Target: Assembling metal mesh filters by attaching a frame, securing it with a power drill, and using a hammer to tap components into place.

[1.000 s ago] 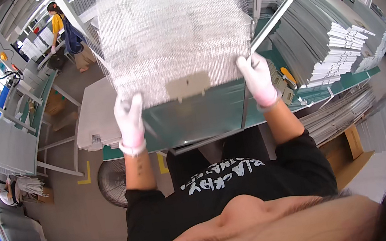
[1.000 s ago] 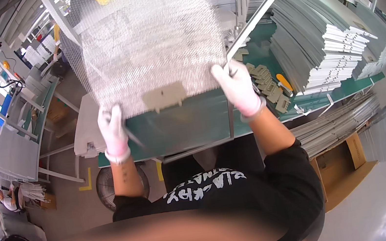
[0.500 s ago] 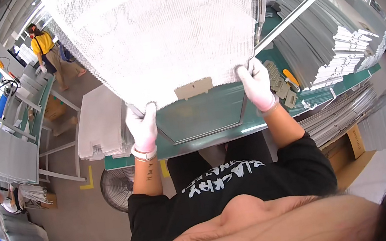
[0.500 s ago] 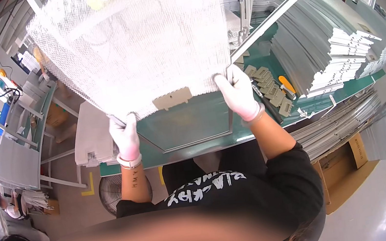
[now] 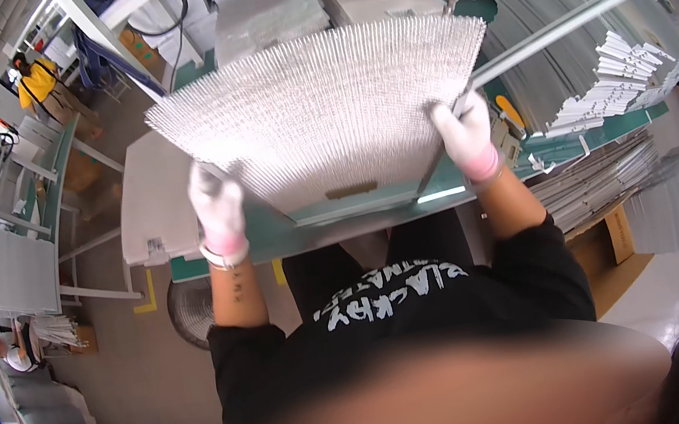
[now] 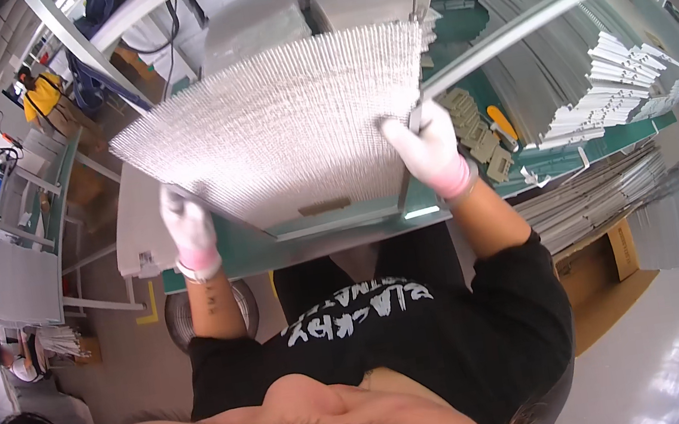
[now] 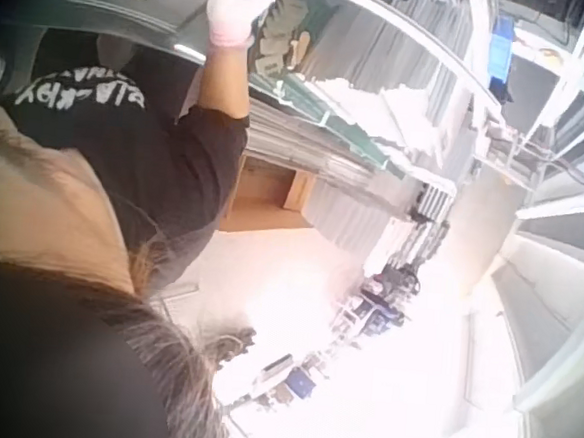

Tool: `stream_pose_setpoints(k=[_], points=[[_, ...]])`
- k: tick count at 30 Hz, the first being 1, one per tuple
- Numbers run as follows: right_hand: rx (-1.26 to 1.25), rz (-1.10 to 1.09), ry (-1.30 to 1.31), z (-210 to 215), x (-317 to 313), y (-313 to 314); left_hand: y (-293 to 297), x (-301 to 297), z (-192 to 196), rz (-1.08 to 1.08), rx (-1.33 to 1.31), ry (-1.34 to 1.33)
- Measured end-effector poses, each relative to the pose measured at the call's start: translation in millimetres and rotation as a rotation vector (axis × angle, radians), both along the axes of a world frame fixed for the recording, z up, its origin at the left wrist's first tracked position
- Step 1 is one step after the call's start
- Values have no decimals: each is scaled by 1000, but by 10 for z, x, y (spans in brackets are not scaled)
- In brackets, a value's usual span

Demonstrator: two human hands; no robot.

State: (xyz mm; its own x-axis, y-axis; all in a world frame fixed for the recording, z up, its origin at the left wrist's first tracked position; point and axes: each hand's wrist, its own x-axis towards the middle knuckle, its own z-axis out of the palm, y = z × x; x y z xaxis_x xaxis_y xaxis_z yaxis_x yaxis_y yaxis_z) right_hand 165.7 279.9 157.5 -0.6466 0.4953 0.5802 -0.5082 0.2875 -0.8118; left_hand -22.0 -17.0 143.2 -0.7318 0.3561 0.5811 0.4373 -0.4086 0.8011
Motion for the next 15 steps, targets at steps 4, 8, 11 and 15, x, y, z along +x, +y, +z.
stream_pose_setpoints(k=[4,8,11,15], points=[[92,-311,82,-164,-106,-24,118,26,-14,97,21,-55],[-185,23,16,-15,-60,-137,78,85,-223,154,95,56],[-55,-14,-135,-389,8,-49,81,69,-531,71,-40,-133],[26,-110,-111,-571,90,-155,46,132,-743,87,28,-79]])
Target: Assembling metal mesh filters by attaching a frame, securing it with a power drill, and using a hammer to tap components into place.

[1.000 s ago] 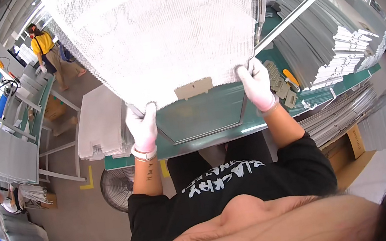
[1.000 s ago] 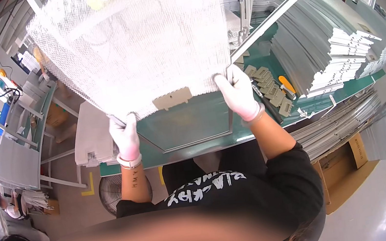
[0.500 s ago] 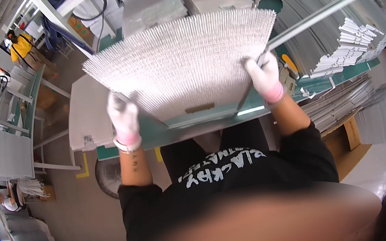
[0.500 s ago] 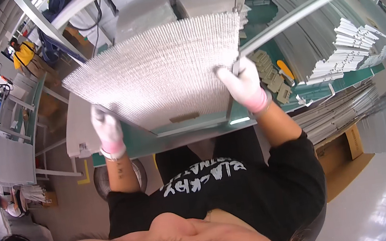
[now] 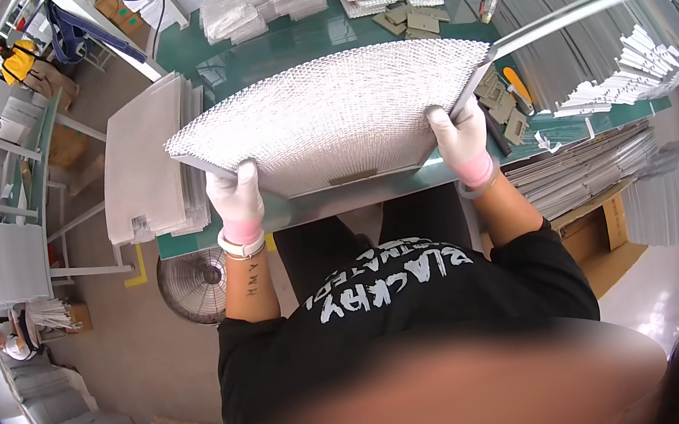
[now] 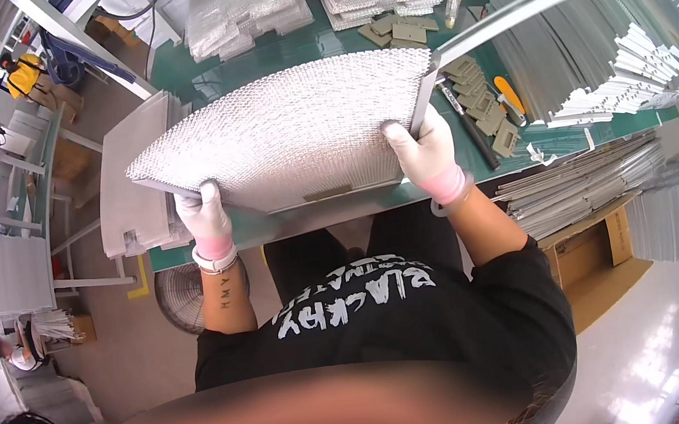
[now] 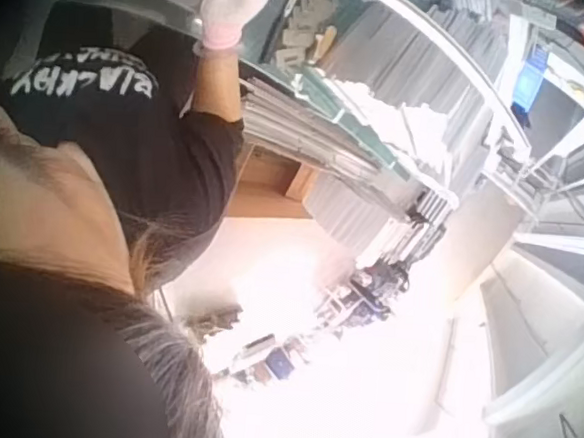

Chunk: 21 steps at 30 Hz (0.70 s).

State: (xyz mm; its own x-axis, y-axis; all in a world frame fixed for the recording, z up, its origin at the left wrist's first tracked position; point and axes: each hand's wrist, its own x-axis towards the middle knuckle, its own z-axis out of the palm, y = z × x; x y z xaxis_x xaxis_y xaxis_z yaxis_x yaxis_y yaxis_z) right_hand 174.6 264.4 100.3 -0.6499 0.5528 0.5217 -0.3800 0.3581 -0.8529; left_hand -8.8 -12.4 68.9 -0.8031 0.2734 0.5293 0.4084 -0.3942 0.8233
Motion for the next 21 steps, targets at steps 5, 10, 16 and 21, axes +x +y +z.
stream_pose_setpoints(k=[5,10,16,21], points=[[15,39,-9,-29,23,-6,47,51,6,-4,-18,-10],[46,-109,-165,-655,43,-191,192,454,-720,366,-559,20],[75,-309,-159,-1162,11,-389,278,578,-1027,489,-544,52],[-13,65,-136,-825,268,2,-22,389,-653,131,-347,-51]])
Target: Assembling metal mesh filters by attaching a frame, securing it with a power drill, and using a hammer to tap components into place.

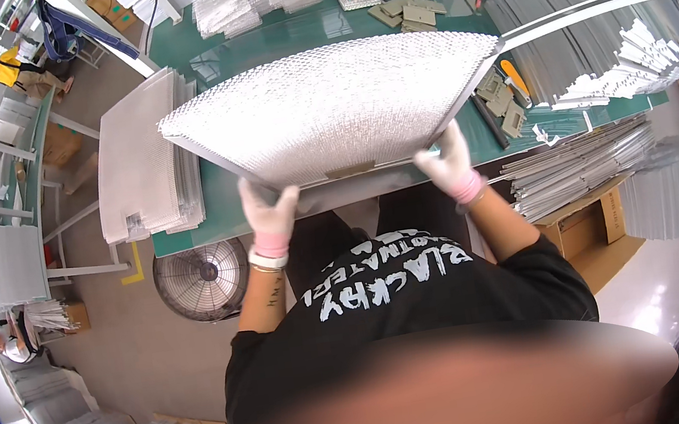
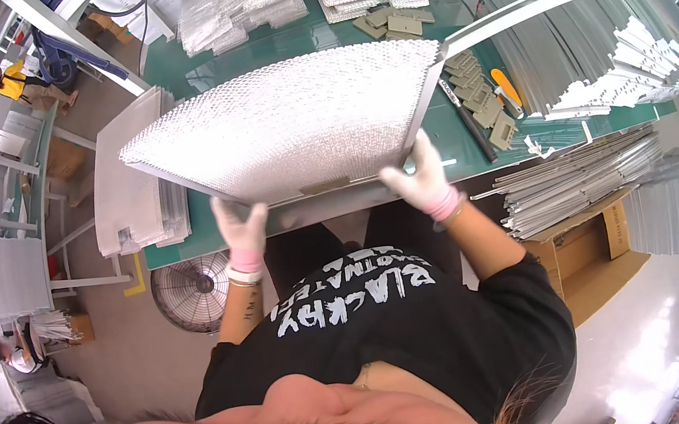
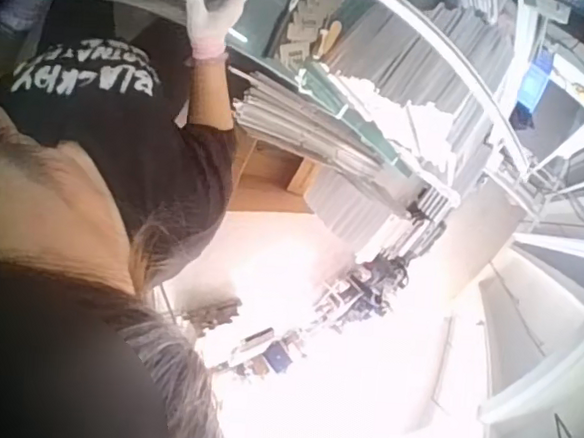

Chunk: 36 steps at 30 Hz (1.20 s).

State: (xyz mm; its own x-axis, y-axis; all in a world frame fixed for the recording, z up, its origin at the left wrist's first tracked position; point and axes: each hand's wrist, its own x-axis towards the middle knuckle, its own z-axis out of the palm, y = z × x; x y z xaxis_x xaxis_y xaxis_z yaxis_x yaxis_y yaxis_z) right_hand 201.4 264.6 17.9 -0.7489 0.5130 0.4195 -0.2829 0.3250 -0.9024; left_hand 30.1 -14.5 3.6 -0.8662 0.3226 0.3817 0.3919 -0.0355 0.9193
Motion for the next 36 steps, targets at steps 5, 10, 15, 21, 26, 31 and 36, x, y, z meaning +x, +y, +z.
stream_pose_setpoints(k=[5,10,15,21,26,31,36], points=[[-99,118,183,1216,-151,359,-132,-431,1311,-142,173,193],[213,-5,153,1643,-274,129,-42,-442,1580,-199,255,260],[8,107,383,1407,-159,106,58,-128,1536,-521,448,321],[255,592,490,1205,349,151,78,-369,1062,-1727,390,324],[372,687,481,936,622,86,151,-338,650,-1648,-187,81],[407,586,411,1035,725,-7,584,-411,405,-1438,-887,300],[362,556,551,1019,620,-37,1159,-380,233,-1471,-919,355]])
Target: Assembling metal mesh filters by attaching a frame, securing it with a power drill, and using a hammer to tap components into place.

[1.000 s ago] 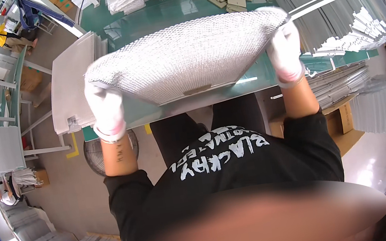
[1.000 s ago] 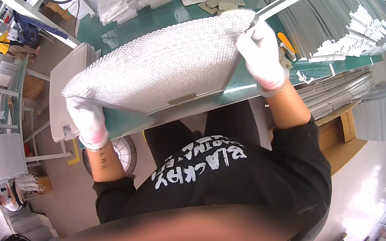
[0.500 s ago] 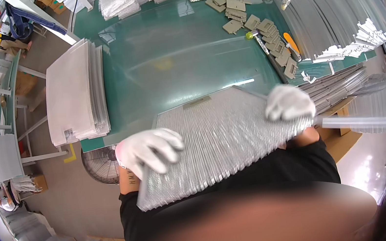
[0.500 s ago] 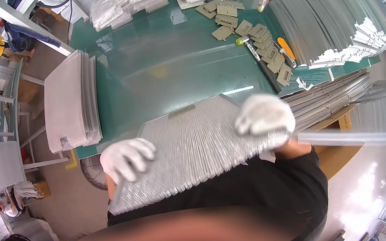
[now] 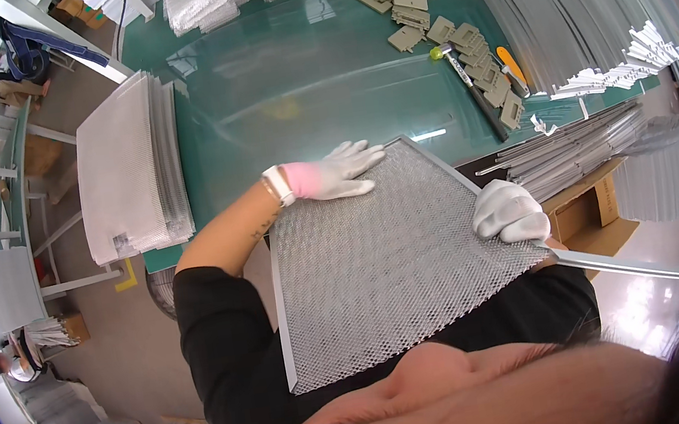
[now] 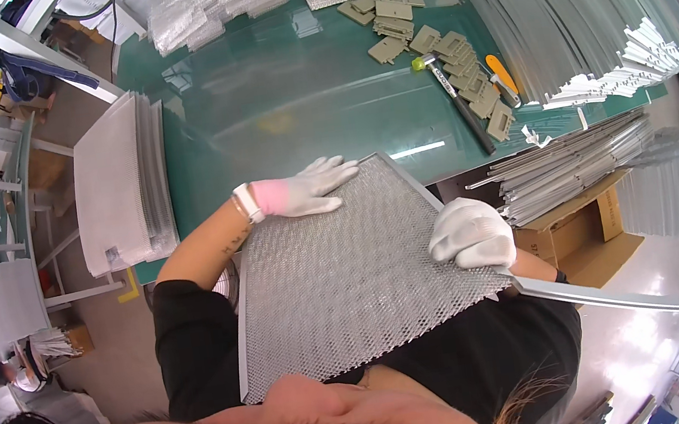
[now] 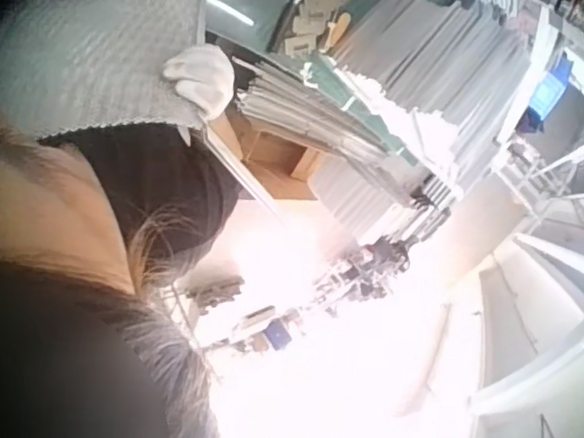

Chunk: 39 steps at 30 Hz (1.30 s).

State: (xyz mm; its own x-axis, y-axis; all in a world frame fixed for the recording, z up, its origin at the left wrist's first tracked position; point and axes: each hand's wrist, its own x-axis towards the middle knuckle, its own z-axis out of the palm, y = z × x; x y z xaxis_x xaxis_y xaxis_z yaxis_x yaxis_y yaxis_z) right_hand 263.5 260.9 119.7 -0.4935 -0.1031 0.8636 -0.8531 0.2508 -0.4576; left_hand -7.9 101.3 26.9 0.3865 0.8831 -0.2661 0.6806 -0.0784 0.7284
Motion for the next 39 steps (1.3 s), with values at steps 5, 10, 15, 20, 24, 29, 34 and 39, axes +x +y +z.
stream_pose_setpoints(k=[5,10,15,20,24,29,34,39], points=[[-9,-58,-23,104,-157,36,-101,-109,260,189,17,-113],[-123,-208,-107,234,-467,92,-801,-413,898,-137,293,-1007],[-395,-642,-286,610,-1191,85,-1352,-30,1065,1174,1142,-285],[-379,-547,-304,475,-1293,260,-974,76,1180,1424,1376,-528],[-325,-390,-261,449,-1122,259,-1026,170,1232,1067,1395,-371],[-102,-133,-115,496,-695,29,-1275,19,941,249,831,-454],[-35,38,-94,56,-261,63,-1403,61,254,523,514,11],[53,172,-169,-28,-177,195,-1332,-152,99,461,352,123]])
